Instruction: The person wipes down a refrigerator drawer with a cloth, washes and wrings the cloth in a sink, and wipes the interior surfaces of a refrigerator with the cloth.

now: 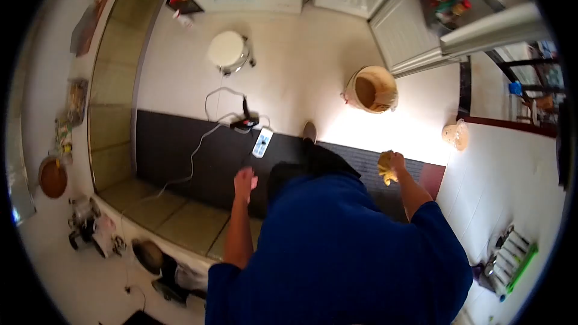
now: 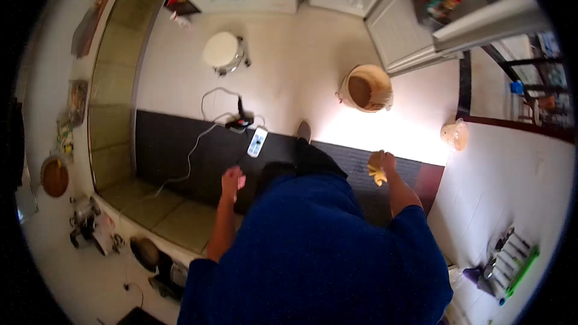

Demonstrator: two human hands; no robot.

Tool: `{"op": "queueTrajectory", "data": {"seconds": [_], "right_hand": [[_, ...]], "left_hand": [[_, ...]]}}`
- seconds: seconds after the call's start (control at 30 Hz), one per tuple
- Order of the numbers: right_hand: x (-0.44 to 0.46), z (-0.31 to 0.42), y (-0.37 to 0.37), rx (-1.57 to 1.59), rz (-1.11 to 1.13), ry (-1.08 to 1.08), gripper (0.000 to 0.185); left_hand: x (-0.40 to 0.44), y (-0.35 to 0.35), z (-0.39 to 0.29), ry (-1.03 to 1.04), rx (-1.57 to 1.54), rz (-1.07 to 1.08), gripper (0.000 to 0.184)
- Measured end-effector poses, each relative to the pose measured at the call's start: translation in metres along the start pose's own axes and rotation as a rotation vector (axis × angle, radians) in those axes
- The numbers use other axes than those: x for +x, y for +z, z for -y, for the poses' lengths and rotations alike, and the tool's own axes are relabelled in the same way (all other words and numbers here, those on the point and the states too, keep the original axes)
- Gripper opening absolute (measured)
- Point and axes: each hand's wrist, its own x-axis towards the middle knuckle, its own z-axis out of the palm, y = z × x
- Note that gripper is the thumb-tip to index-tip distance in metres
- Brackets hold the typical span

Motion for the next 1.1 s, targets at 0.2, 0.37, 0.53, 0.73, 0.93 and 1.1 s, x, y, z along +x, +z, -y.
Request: {"op": "queueTrajectory", "data": {"seconds": [0.2,0.37,0.53,0.73,0.93,1.1], "right_hand": [[0.046,0.072,-0.028,0.556,0.037,0.103,0.039],[0.041,0.143,-0.036,0.628,-0.03,-0.058,0.038],[0.042,0.162,-0.019,0.534,0.089,-0.137,0.04],[0.063,0.154,-0.028,0.192,0.137,-0.214,0.044],[0.119,0.138,-0.018,0.466,0.163,-0.066,0.047],[0.112,0.164,-0.018,0.603,0.132,-0.152,0.041]], "left_hand": [[0.032,0.01,-0.093,0.09,0.056,0.034,0.035],[0.047,-0.028,-0.084,-0.043,0.275,0.056,0.032],[0.022,-0.057,-0.072,-0.081,0.196,-0.166,0.03],[-0.035,-0.054,-0.031,-0.209,0.081,-0.255,0.031],[-0.056,-0.051,0.019,-0.28,0.096,-0.25,0.03],[-0.042,-0.078,0.024,-0.139,0.109,-0.421,0.026]]}}
